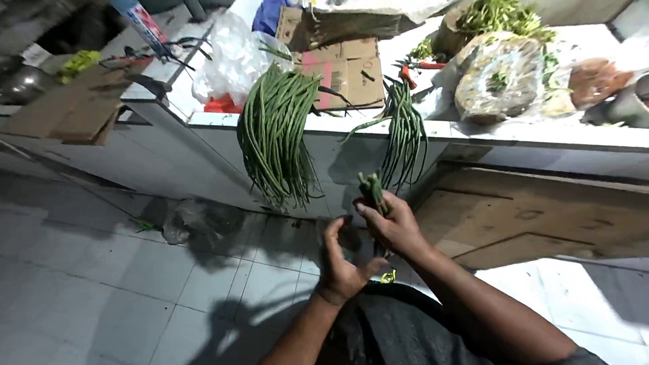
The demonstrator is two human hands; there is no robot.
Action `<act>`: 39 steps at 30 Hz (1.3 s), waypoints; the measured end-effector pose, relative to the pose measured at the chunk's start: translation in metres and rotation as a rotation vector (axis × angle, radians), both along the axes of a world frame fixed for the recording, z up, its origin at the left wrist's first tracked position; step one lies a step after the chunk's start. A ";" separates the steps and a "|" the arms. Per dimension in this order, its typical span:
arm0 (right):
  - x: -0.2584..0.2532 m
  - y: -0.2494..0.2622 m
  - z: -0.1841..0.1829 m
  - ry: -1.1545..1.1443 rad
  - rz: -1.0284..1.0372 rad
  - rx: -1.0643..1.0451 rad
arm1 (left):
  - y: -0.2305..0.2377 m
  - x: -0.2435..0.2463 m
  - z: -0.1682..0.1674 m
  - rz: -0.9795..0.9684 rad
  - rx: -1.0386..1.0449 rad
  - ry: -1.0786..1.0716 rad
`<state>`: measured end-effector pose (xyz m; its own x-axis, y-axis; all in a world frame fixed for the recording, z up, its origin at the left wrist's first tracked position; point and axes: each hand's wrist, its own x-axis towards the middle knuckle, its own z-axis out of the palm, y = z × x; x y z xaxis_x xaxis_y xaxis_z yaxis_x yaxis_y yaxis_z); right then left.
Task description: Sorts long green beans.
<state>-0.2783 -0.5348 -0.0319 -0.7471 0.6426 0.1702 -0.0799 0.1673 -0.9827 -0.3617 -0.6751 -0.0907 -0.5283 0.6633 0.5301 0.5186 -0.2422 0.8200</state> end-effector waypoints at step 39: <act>-0.112 0.306 0.036 -1.197 -0.367 0.152 | 0.209 -0.165 0.068 -0.369 0.043 -0.043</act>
<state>-0.3900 -0.2291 0.0037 -0.2661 0.8779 -0.3982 0.9202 0.1084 -0.3762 -0.5263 -0.4660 -0.0230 -0.2800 0.7910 0.5439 0.3550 -0.4411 0.8243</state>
